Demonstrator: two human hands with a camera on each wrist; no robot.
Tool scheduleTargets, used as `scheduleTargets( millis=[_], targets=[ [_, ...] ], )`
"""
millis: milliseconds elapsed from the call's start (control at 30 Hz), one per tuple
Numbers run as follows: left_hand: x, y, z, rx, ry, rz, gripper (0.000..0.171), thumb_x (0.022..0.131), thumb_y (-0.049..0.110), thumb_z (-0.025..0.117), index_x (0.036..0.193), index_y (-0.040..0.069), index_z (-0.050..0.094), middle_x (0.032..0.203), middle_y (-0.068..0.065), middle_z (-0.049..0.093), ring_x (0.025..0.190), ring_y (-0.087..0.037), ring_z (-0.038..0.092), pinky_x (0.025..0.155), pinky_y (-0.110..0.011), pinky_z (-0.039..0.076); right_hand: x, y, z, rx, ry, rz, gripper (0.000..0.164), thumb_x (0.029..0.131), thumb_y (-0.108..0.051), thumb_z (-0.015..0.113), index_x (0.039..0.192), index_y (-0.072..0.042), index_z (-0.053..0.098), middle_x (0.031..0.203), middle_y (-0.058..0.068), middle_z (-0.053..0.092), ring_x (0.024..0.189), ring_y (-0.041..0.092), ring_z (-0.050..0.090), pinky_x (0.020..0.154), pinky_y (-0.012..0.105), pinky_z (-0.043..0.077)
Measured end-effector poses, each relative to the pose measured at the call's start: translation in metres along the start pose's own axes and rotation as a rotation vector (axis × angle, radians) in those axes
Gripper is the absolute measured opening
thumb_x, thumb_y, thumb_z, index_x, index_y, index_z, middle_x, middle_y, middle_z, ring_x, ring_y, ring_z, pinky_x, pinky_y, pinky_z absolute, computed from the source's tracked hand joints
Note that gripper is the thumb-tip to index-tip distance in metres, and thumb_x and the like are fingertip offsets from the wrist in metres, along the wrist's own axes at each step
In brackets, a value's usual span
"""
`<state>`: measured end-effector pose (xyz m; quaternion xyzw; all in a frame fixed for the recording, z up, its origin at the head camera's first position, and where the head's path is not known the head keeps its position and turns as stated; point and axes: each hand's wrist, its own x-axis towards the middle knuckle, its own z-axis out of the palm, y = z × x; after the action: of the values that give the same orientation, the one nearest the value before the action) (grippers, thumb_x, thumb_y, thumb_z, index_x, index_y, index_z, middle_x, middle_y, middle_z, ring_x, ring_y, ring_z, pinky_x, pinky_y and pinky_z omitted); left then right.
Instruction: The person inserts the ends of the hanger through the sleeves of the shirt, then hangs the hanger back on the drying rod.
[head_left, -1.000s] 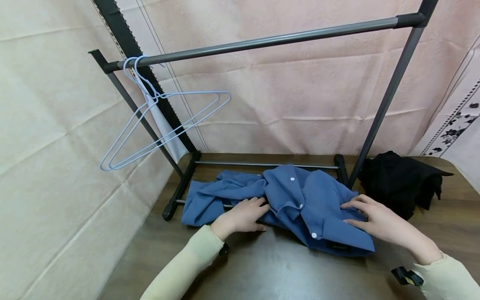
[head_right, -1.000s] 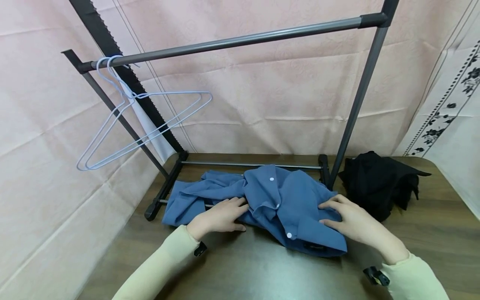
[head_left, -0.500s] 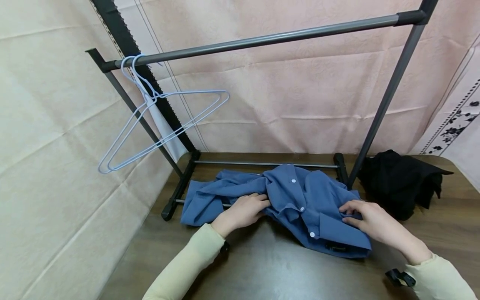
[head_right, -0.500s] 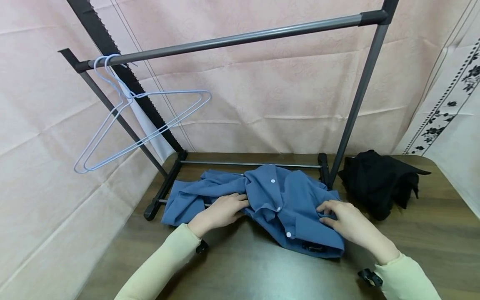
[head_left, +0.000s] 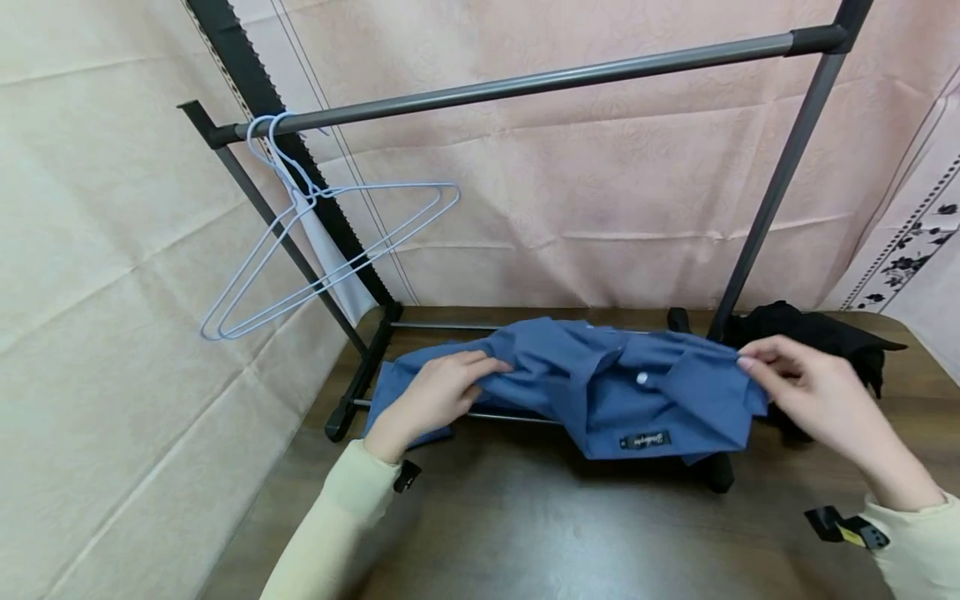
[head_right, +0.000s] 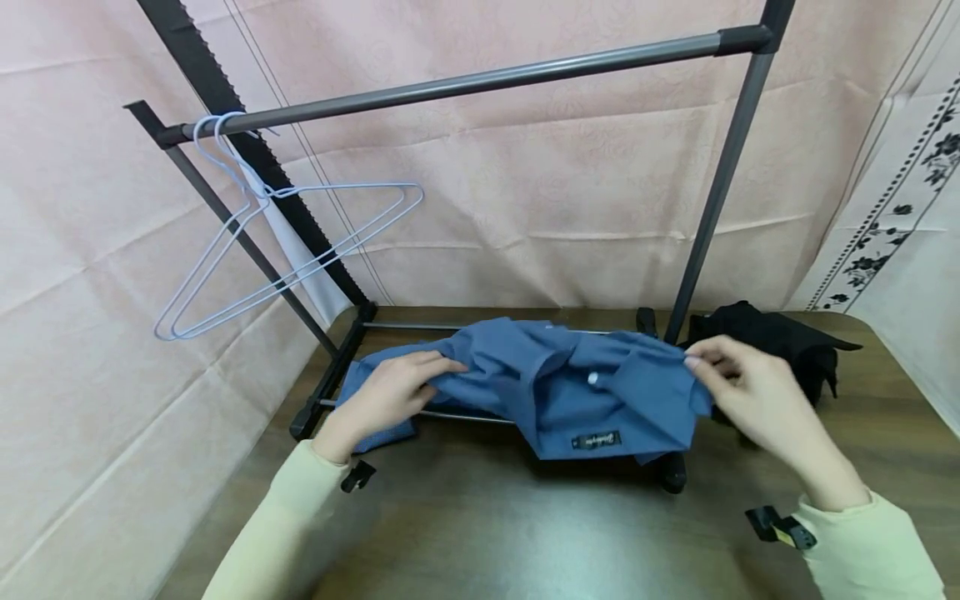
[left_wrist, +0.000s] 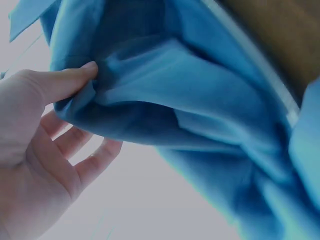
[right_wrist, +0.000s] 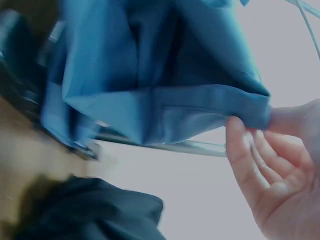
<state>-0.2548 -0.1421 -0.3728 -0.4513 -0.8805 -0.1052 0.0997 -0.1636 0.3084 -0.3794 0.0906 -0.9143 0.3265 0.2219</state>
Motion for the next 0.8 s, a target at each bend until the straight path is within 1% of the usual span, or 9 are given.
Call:
scheduleTargets(
  millis=[100,200,267,333,400,500,567,667,800],
  targets=[
    [-0.005,-0.004,-0.018,-0.019,0.068,0.0,0.046,0.092,-0.002,0.067,0.133,0.019,0.064,0.115,0.002,0.066,0.066,-0.007,0.046,0.056,-0.025,0.041,0.005,-0.003,-0.014,0.019,0.117,0.099,0.015,0.099,-0.018,0.066,0.111,-0.008,0.069,0.09,-0.025,0.063,0.077,-0.023,0.05,0.06,0.007,0.039],
    [-0.009,-0.007,-0.035,-0.056,0.143,-0.003,0.044,0.094,0.002,0.068,0.134,0.02,0.063,0.115,0.001,0.067,0.067,-0.007,0.049,0.06,-0.026,0.044,0.01,-0.008,-0.021,0.041,0.212,0.147,0.024,0.101,-0.019,0.062,0.117,-0.001,0.065,0.09,-0.031,0.054,0.076,-0.025,0.048,0.062,0.005,0.036],
    [-0.013,-0.007,-0.045,-0.074,0.189,-0.002,0.044,0.095,0.003,0.069,0.135,0.021,0.063,0.114,0.002,0.067,0.072,-0.008,0.052,0.065,-0.028,0.046,0.012,-0.012,-0.023,0.05,0.264,0.158,0.026,0.102,-0.02,0.061,0.12,-0.001,0.063,0.09,-0.031,0.052,0.073,-0.021,0.047,0.061,0.007,0.035],
    [-0.016,-0.007,-0.054,-0.086,0.232,-0.002,0.044,0.094,0.004,0.07,0.134,0.022,0.064,0.113,0.003,0.067,0.078,-0.009,0.055,0.069,-0.03,0.048,0.016,-0.016,-0.023,0.078,0.312,0.162,0.023,0.103,-0.021,0.06,0.119,-0.005,0.064,0.091,-0.028,0.055,0.071,-0.015,0.049,0.061,0.009,0.034],
    [-0.02,-0.005,-0.062,-0.084,0.274,0.0,0.045,0.093,0.002,0.071,0.133,0.022,0.065,0.114,0.003,0.068,0.084,-0.01,0.058,0.072,-0.032,0.049,0.02,-0.021,-0.023,0.1,0.356,0.166,0.019,0.102,-0.022,0.061,0.117,-0.011,0.066,0.09,-0.031,0.055,0.069,-0.011,0.05,0.06,0.01,0.034],
    [-0.027,-0.002,-0.073,-0.087,0.314,-0.014,0.045,0.092,0.002,0.072,0.131,0.023,0.066,0.116,0.004,0.069,0.088,-0.01,0.059,0.074,-0.032,0.049,0.025,-0.027,-0.022,0.134,0.398,0.164,0.015,0.102,-0.02,0.062,0.116,-0.018,0.066,0.095,-0.029,0.056,0.074,-0.012,0.054,0.062,0.009,0.035],
    [-0.031,-0.001,-0.08,-0.097,0.312,-0.022,0.044,0.093,0.002,0.071,0.131,0.023,0.066,0.117,0.004,0.069,0.087,-0.009,0.059,0.073,-0.032,0.049,0.029,-0.032,-0.021,0.158,0.409,0.149,0.016,0.101,-0.019,0.062,0.116,-0.016,0.067,0.098,-0.028,0.056,0.079,-0.014,0.056,0.064,0.008,0.036],
    [-0.039,-0.001,-0.086,-0.122,0.266,-0.024,0.044,0.092,0.001,0.071,0.131,0.023,0.066,0.121,0.005,0.069,0.083,-0.009,0.056,0.071,-0.031,0.047,0.036,-0.035,-0.016,0.218,0.405,0.12,0.02,0.1,-0.017,0.064,0.118,-0.009,0.069,0.101,-0.023,0.06,0.086,-0.013,0.059,0.069,0.008,0.04],
    [-0.045,0.003,-0.086,-0.188,0.151,0.001,0.043,0.091,0.0,0.072,0.128,0.022,0.068,0.122,0.005,0.068,0.092,-0.007,0.06,0.074,-0.031,0.05,0.047,-0.031,-0.006,0.27,0.376,0.098,0.02,0.099,-0.017,0.066,0.116,-0.007,0.069,0.098,-0.024,0.063,0.086,-0.011,0.061,0.072,0.006,0.042]
  ],
)
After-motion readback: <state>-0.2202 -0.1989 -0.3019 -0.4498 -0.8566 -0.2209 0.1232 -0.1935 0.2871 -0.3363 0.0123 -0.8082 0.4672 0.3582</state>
